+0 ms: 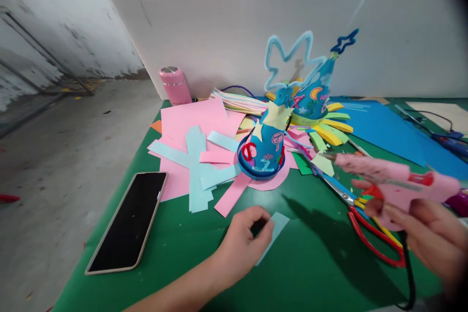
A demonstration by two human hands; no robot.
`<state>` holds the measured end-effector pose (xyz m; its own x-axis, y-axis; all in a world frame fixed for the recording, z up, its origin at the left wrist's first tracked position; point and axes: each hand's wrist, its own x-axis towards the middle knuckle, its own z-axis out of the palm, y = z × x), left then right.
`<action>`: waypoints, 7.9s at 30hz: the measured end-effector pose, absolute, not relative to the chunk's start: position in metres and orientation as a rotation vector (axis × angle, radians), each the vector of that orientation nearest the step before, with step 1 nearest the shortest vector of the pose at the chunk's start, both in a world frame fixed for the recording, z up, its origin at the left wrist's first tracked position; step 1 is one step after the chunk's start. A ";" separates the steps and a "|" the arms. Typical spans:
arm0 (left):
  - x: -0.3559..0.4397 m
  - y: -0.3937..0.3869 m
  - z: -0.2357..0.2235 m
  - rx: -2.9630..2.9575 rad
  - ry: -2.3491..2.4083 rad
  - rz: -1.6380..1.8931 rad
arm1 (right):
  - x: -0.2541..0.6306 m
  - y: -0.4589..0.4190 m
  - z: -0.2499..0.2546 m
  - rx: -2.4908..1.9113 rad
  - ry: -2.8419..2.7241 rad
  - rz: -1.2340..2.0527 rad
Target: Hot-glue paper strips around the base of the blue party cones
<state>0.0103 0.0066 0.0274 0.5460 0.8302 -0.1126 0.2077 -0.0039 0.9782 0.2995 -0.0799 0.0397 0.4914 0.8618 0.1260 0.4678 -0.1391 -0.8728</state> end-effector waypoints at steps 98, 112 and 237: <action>-0.009 0.028 0.001 2.294 1.076 0.717 | 0.176 -0.051 -0.010 -1.755 -1.830 0.422; -0.010 0.028 -0.001 2.299 1.070 0.713 | 0.178 -0.054 -0.009 -1.777 -1.832 0.363; -0.009 0.027 0.000 2.293 1.085 0.672 | 0.185 -0.070 0.006 -1.930 -1.522 0.564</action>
<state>-0.0089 0.0271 0.0000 0.5575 0.8021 0.2139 0.5487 -0.5494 0.6301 0.1853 -0.0695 0.0056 0.2489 0.9677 0.0396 0.7078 -0.1538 -0.6894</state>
